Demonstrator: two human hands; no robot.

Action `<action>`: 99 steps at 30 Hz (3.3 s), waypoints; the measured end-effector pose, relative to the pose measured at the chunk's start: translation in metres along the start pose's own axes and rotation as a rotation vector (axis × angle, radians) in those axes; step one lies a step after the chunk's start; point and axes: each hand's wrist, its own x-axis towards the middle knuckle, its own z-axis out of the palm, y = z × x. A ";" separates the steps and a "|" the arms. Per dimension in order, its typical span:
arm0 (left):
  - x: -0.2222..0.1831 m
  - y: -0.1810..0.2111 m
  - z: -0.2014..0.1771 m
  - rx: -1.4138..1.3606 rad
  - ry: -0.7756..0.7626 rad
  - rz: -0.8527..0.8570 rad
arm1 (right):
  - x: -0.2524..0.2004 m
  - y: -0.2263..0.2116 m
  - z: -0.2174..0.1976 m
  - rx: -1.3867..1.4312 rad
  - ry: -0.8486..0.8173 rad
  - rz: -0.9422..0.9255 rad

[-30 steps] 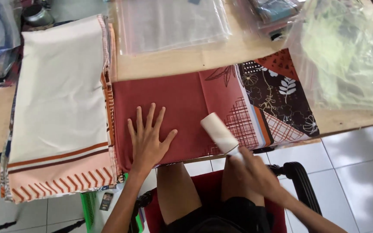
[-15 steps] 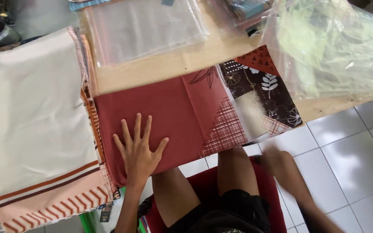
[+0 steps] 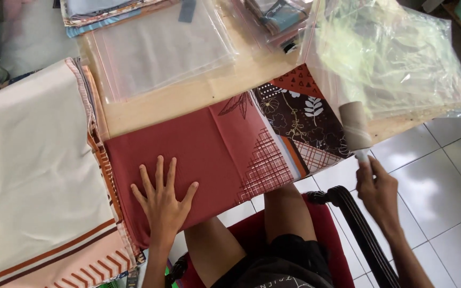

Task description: Cleaning a scarf with a lint roller and folding it on a table.

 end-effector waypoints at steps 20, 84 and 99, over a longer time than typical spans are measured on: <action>0.111 -0.005 0.003 -0.012 -0.083 0.094 | 0.074 -0.042 0.153 -0.575 0.137 -0.769; 0.110 0.000 -0.004 -0.029 -0.086 0.087 | 0.023 -0.019 0.156 -0.403 0.134 -0.694; 0.111 -0.004 0.000 -0.029 -0.067 0.118 | 0.084 0.028 0.088 -0.519 0.289 -0.447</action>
